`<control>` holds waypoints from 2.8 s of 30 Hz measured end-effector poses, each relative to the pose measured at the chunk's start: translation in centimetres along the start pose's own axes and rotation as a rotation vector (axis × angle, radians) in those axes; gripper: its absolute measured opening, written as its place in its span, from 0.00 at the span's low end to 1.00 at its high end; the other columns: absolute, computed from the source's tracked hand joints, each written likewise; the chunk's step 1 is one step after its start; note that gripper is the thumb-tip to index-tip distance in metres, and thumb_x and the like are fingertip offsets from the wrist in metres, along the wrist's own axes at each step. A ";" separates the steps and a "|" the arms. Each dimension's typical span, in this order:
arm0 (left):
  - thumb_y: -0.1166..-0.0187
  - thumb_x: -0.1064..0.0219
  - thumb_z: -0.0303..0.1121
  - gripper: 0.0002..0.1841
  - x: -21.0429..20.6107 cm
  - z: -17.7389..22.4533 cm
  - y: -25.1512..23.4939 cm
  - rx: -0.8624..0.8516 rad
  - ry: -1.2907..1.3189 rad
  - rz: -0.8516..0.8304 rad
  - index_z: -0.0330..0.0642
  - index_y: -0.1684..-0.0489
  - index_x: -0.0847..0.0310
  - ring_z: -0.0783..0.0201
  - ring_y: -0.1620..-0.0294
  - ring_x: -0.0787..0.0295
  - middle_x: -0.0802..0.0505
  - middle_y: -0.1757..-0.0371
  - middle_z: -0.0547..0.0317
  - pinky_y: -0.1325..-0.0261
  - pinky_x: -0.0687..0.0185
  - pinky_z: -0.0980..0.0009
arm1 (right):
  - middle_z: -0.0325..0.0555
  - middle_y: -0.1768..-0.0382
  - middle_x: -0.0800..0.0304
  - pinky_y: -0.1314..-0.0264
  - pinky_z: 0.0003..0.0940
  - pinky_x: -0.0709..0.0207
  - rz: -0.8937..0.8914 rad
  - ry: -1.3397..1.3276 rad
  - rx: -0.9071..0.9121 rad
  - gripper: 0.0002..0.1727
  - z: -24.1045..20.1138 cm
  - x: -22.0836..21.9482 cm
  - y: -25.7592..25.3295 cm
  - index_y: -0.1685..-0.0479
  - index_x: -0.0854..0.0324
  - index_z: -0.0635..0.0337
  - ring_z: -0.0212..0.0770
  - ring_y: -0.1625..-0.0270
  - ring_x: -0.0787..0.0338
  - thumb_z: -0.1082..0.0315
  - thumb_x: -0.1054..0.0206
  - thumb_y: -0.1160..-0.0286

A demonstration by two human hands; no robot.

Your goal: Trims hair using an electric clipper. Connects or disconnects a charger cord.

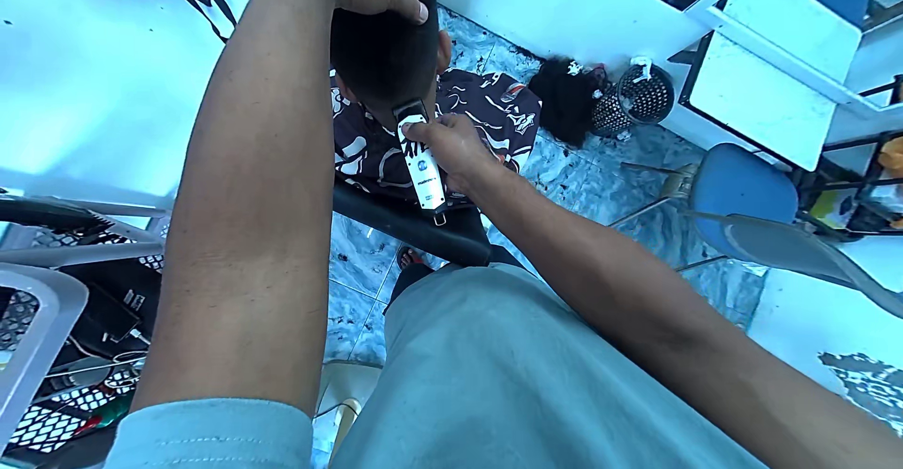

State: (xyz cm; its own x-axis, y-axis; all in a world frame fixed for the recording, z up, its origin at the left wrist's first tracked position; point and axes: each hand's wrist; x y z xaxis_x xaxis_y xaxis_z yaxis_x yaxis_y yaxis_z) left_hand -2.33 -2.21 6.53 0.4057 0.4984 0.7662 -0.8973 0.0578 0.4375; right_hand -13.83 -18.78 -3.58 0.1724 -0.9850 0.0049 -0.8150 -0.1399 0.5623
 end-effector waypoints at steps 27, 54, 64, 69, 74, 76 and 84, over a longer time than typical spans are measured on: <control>0.37 0.27 0.69 0.38 0.4 -0.6 -1.9 -0.064 -0.127 0.052 0.56 0.30 0.16 0.55 0.39 0.10 0.08 0.41 0.50 0.32 0.22 0.41 | 0.54 0.64 0.13 0.60 0.45 0.10 -0.006 -0.071 0.041 0.20 0.8 -0.9 -0.3 0.53 0.25 0.66 0.45 0.64 0.09 0.64 0.20 0.31; 0.34 0.27 0.68 0.38 0.2 0.5 -2.4 -0.040 -0.137 0.023 0.51 0.32 0.16 0.58 0.39 0.11 0.08 0.41 0.51 0.31 0.21 0.45 | 0.55 0.59 0.14 0.56 0.48 0.13 0.024 0.019 0.046 0.24 0.1 -2.1 -0.2 0.50 0.26 0.65 0.47 0.58 0.10 0.66 0.18 0.39; 0.37 0.28 0.71 0.39 0.4 0.5 -2.4 -0.039 -0.167 0.037 0.55 0.31 0.16 0.55 0.37 0.11 0.08 0.40 0.51 0.30 0.24 0.39 | 0.57 0.61 0.12 0.58 0.48 0.12 0.008 -0.070 -0.015 0.22 0.5 -2.0 -0.6 0.51 0.26 0.66 0.48 0.61 0.09 0.67 0.19 0.37; 0.33 0.27 0.67 0.37 0.2 0.6 -2.0 -0.046 -0.130 0.017 0.50 0.30 0.18 0.57 0.37 0.13 0.09 0.38 0.51 0.29 0.23 0.45 | 0.54 0.60 0.15 0.59 0.45 0.11 -0.040 -0.106 0.101 0.25 0.0 -2.1 -0.4 0.46 0.29 0.64 0.46 0.62 0.10 0.63 0.19 0.33; 0.33 0.29 0.68 0.38 0.4 0.7 -2.3 -0.054 -0.142 0.009 0.61 0.23 0.22 0.55 0.32 0.14 0.10 0.34 0.51 0.28 0.25 0.40 | 0.56 0.61 0.13 0.60 0.47 0.11 -0.009 -0.123 0.001 0.23 0.2 -1.9 -0.4 0.49 0.28 0.66 0.47 0.62 0.09 0.68 0.19 0.36; 0.33 0.29 0.68 0.38 0.4 0.6 -2.3 -0.057 -0.138 0.003 0.59 0.24 0.21 0.56 0.34 0.13 0.10 0.36 0.52 0.29 0.24 0.42 | 0.55 0.59 0.15 0.58 0.46 0.11 -0.047 -0.127 0.075 0.27 -0.3 -2.0 -0.4 0.43 0.31 0.64 0.47 0.61 0.10 0.65 0.19 0.33; 0.40 0.29 0.74 0.54 0.5 0.2 -2.7 -0.005 -0.150 0.000 0.66 0.07 0.43 0.47 0.21 0.23 0.19 0.21 0.48 0.24 0.33 0.31 | 0.56 0.59 0.14 0.57 0.47 0.10 -0.047 -0.139 0.087 0.25 0.2 -1.0 -0.7 0.46 0.28 0.65 0.47 0.60 0.09 0.64 0.19 0.33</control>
State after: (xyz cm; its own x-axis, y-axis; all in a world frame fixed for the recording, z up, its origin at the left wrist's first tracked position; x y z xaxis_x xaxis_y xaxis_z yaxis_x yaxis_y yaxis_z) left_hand 0.31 -2.29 5.85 0.4272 0.3630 0.8281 -0.8979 0.0626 0.4358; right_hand -13.59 -17.74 -4.16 0.1380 -0.9809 -0.1373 -0.8536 -0.1881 0.4858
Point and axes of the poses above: each hand's wrist, its own y-axis away from the middle knuckle, its own x-axis out of the back of the hand, z = x × y
